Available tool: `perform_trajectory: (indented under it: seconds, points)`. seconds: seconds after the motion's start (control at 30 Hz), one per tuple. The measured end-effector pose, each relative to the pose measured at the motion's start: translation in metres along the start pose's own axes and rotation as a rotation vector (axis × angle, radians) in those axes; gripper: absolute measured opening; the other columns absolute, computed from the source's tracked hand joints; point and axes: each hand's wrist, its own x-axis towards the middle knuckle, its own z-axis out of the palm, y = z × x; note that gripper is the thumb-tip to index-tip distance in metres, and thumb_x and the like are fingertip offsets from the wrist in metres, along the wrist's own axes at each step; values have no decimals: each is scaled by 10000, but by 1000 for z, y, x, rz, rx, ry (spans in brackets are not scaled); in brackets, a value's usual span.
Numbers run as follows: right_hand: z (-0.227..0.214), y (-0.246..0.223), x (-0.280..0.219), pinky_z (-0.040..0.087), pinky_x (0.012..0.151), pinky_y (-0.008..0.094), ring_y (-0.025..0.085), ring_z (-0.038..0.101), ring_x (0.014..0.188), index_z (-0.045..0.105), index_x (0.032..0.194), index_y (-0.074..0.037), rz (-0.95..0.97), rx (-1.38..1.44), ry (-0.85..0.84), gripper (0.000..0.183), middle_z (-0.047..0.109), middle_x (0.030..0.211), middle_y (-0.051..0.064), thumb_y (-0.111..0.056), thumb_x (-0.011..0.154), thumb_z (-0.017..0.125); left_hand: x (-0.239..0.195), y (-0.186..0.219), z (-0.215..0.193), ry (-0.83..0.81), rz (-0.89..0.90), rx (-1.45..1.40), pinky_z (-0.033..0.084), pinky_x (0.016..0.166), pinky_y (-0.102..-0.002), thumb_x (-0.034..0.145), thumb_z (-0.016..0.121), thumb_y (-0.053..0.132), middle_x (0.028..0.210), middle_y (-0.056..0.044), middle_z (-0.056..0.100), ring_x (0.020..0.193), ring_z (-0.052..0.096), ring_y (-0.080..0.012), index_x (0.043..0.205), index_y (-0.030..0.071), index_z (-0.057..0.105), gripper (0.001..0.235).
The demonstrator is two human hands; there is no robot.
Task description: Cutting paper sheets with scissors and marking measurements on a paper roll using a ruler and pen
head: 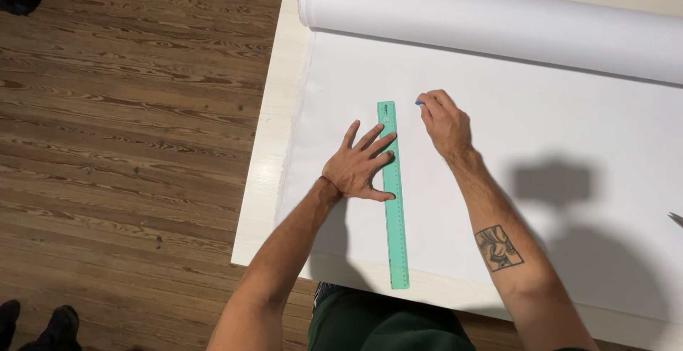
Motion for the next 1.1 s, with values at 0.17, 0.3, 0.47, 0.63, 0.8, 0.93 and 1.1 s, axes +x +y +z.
perform_trajectory:
  seconds: [0.17,0.3,0.47,0.63,0.8,0.93,1.1]
  points:
    - [2,13,-3,719,915,515,288,806,1178,773,1365,-232,-17,-27,-4,172,703,1273,-33,-242,1200,726,1,-1,-2,30,3,-11,264,1403,-741,890,319,1120,1780,-18,537,1689,479,-309,1383,283,568,1003]
    - [10,10,-3,715,905,508,286,805,1184,778,1362,-246,-43,-17,21,167,701,1268,-38,-257,1203,726,-1,1,-4,50,-3,-42,285,1393,-743,894,342,1109,1760,-30,566,1664,515,-317,1381,279,593,994]
    - [5,20,-1,719,892,485,262,814,1159,783,1342,-261,-60,-82,35,162,708,1254,-59,-267,1184,745,3,-4,-5,65,8,-48,297,1385,-750,897,361,1102,1762,-41,563,1663,517,-327,1373,268,592,988]
    - [10,9,1,710,913,468,261,812,1171,796,1349,-246,-45,-54,26,159,710,1272,-52,-260,1200,742,0,1,-5,112,-4,-61,311,1381,-746,891,386,1092,1733,-42,595,1650,539,-329,1353,260,607,978]
    - [-1,10,-1,709,914,475,263,816,1148,805,1331,-249,22,-44,-10,157,716,1241,-54,-259,1182,756,1,-1,-4,132,4,-42,312,1380,-743,882,357,1106,1725,-37,598,1644,545,-322,1340,269,602,985]
    - [-16,-1,-10,696,911,478,287,804,1175,804,1328,-252,60,52,13,172,717,1224,-31,-218,1159,801,-4,3,-1,130,3,-56,306,1386,-741,880,368,1107,1728,-30,598,1643,547,-316,1353,268,607,993]
    - [-44,-3,-72,616,1037,467,351,764,1196,784,1322,-105,275,322,290,121,724,1227,95,-132,1207,812,-2,-2,8,103,7,-67,297,1387,-757,880,378,1105,1706,-50,613,1652,534,-335,1387,266,611,1008]
